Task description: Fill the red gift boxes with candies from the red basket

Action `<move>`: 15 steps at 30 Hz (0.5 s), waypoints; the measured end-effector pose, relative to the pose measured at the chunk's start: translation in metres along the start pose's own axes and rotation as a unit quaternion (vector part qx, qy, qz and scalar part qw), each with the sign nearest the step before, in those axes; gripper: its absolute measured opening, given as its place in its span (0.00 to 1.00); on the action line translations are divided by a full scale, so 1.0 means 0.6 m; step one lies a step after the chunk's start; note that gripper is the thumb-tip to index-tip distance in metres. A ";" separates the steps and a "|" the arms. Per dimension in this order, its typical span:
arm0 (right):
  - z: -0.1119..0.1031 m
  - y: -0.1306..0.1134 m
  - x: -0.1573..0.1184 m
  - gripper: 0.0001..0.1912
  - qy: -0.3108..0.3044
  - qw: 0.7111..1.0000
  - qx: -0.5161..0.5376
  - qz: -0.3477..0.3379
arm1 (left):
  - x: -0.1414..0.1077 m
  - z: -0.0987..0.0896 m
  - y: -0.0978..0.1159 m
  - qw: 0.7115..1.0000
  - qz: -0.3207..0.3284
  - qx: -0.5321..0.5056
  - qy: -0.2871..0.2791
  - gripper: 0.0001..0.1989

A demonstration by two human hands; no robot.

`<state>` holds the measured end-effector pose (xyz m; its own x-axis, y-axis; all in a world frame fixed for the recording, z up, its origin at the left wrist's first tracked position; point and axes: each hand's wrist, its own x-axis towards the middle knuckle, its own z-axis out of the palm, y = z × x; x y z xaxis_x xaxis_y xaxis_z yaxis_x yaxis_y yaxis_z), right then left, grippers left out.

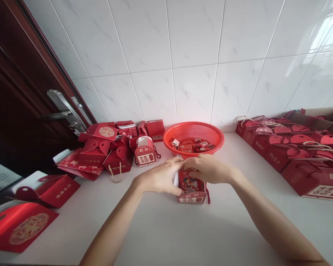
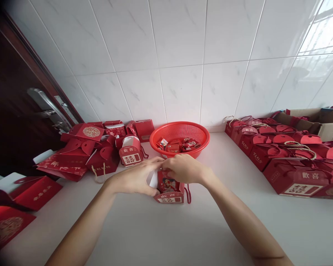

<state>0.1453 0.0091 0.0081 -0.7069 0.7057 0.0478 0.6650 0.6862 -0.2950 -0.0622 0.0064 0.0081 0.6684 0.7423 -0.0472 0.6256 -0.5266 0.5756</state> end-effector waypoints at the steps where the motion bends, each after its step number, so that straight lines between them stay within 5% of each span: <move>1: 0.003 0.001 0.001 0.12 0.009 1.000 -0.008 0.012 | 0.001 0.001 -0.002 1.000 0.000 -0.002 0.000 0.36; 6: 0.008 0.006 -0.001 0.13 0.037 0.999 -0.018 0.026 | 0.001 0.002 -0.007 1.000 -0.002 -0.005 -0.001 0.38; 10: 0.008 -0.010 -0.003 0.14 0.030 0.998 0.028 -0.039 | 0.007 -0.005 -0.001 0.999 -0.013 0.016 -0.027 0.31; 15: 0.012 -0.016 0.000 0.15 -0.139 0.984 0.082 -0.071 | 0.021 -0.014 0.007 0.996 -0.024 0.042 -0.072 0.44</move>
<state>0.1375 0.0012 0.0042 -0.8433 0.5139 -0.1576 0.5239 0.7204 -0.4545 -0.0544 0.0169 0.0170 0.6838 0.7033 -0.1943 0.6862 -0.5293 0.4991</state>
